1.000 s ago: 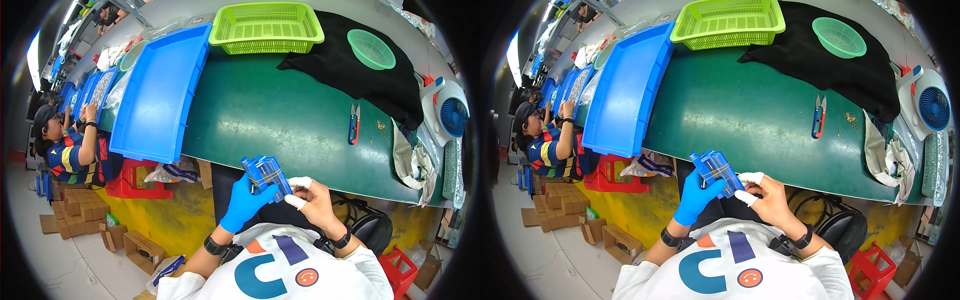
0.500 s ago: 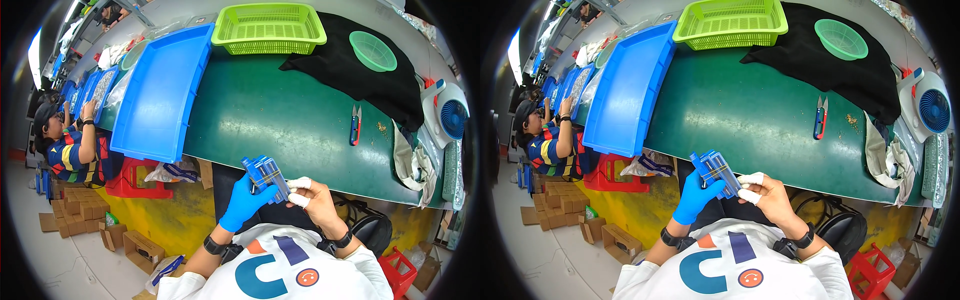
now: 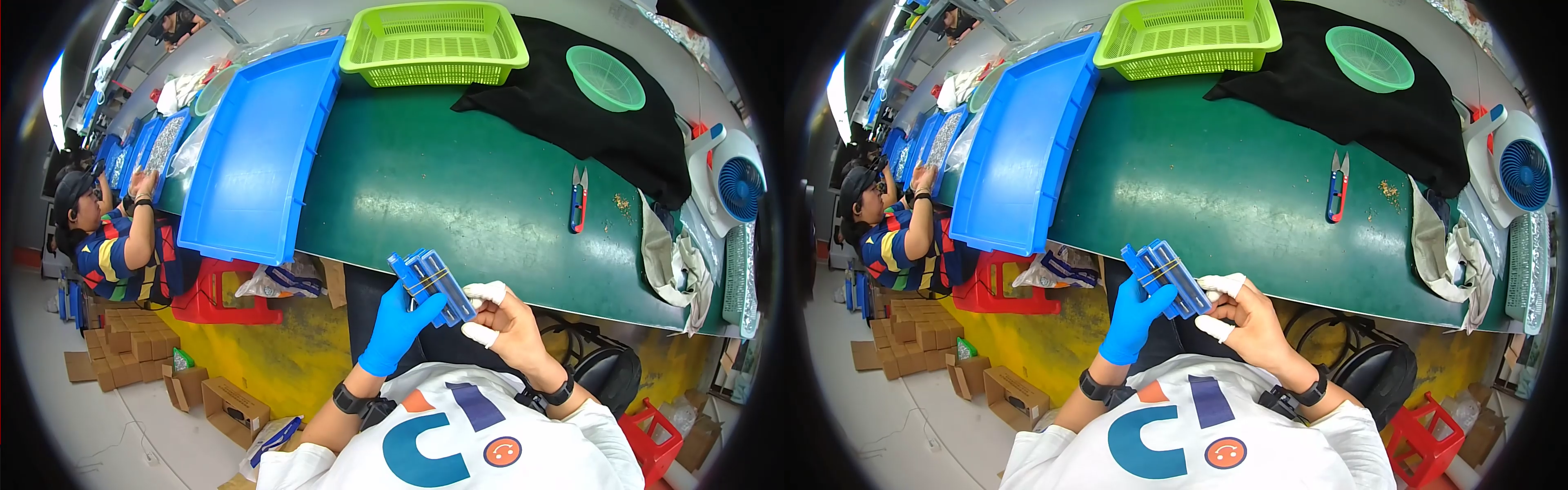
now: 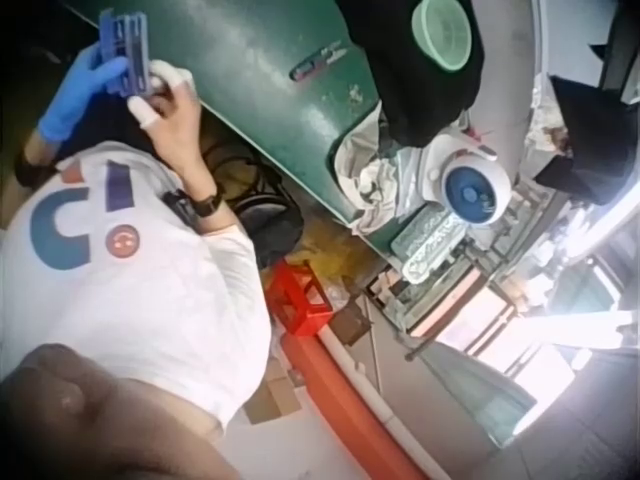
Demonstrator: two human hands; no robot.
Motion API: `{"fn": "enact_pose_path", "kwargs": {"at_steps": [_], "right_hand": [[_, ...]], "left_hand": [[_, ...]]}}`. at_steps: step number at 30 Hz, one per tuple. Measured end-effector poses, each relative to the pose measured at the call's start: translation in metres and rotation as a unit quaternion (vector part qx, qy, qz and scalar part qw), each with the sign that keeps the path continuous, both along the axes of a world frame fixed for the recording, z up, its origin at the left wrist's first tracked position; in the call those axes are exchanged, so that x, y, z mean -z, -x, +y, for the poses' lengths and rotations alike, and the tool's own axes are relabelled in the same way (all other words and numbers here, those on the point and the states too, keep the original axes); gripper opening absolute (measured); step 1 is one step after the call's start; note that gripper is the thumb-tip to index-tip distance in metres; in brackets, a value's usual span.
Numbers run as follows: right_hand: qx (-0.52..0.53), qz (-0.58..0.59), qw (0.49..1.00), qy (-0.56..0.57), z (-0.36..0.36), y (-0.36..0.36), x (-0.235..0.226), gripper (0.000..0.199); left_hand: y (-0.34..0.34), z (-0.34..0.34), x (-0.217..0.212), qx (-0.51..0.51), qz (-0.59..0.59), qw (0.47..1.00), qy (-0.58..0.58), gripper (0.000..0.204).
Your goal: The person picks up a bundle of blue cases, removes one, and uses shears to cut a small metal component. They then fit a white cap onto the component, place it into a blue case, and wipe the work surface with a cloth.
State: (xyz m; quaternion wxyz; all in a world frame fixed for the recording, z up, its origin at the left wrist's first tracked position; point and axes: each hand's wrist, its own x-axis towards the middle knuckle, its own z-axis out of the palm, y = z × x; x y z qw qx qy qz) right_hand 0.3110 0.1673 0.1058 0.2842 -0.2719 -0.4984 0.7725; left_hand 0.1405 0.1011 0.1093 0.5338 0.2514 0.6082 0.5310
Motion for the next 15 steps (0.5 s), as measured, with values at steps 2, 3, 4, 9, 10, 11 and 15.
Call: {"fn": "enact_pose_path", "kwargs": {"at_steps": [2, 3, 4, 9, 10, 11, 15], "right_hand": [[-0.001, -0.026, 0.999, -0.034, 0.0, 0.0, 0.0, 0.04], [-0.003, -0.053, 0.996, -0.069, -0.001, -0.001, 0.0, 0.041], [-0.004, -0.079, 0.991, -0.103, -0.001, -0.001, 0.001, 0.041], [0.007, -0.087, 0.986, -0.145, -0.002, -0.001, 0.001, 0.039], [0.008, -0.102, 0.976, -0.191, -0.001, -0.002, -0.001, 0.039], [0.01, -0.117, 0.964, -0.237, -0.001, -0.002, -0.004, 0.038], [0.02, -0.145, 0.934, -0.327, 0.0, -0.008, -0.003, 0.036]], "left_hand": [[-0.001, 0.0, 0.001, -0.001, -0.002, 1.0, 0.0, 0.037], [-0.001, -0.001, 0.002, -0.002, -0.004, 1.0, 0.0, 0.036], [-0.001, -0.001, 0.003, -0.003, -0.007, 1.0, 0.001, 0.036], [-0.004, -0.002, 0.003, -0.01, -0.004, 1.0, -0.024, 0.036], [-0.005, -0.002, 0.003, -0.007, 0.02, 0.999, -0.026, 0.037], [-0.005, -0.002, 0.001, -0.004, 0.044, 0.999, -0.028, 0.037], [0.007, 0.0, 0.011, -0.057, 0.034, 0.997, -0.029, 0.039]]}}
